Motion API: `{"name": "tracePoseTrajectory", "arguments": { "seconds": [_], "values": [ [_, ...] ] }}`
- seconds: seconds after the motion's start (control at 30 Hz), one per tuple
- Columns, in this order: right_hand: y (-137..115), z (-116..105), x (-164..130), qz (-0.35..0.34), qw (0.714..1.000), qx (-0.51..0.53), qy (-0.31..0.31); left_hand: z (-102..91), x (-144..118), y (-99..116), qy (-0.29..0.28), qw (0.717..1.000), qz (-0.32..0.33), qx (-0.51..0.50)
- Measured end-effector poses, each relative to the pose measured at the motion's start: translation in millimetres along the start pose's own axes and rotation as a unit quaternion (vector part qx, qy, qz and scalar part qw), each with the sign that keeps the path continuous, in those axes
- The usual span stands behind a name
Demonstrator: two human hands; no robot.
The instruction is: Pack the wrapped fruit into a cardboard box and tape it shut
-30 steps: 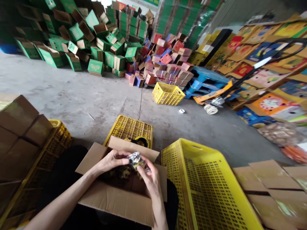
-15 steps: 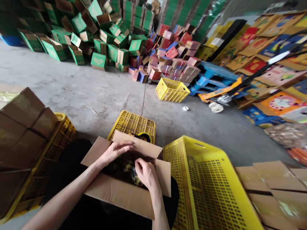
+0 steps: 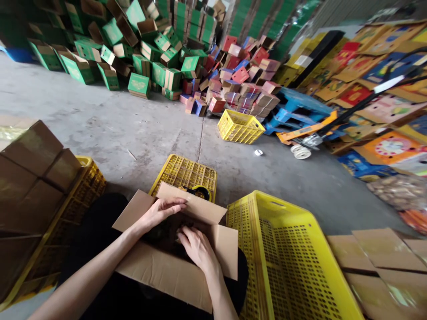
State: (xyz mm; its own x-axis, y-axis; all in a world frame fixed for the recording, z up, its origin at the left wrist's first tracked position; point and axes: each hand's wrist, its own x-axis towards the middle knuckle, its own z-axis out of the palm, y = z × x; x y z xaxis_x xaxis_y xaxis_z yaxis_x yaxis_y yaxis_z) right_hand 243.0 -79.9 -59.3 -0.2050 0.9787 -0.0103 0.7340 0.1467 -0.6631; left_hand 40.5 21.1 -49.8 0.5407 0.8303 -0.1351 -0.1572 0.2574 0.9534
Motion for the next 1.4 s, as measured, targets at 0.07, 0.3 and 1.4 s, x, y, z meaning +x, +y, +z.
{"name": "tracePoseTrajectory", "arguments": {
  "seconds": [0.07, 0.3, 1.4],
  "values": [
    [-0.9, -5.0, 2.6, 0.008, 0.999, 0.04, 0.012, -0.3, 0.2, 0.6, 0.0, 1.0, -0.002, 0.003],
    [-7.3, -27.8, -1.1, 0.035, 0.964, 0.249, 0.088, 3.1, 0.8, 3.7, 0.004, 1.0, -0.013, -0.008],
    [21.4, -13.8, -1.1, 0.148, 0.875, 0.395, 0.236, -1.9, 3.0, -5.2, -0.157, 0.987, -0.017, 0.031]
  ]
}}
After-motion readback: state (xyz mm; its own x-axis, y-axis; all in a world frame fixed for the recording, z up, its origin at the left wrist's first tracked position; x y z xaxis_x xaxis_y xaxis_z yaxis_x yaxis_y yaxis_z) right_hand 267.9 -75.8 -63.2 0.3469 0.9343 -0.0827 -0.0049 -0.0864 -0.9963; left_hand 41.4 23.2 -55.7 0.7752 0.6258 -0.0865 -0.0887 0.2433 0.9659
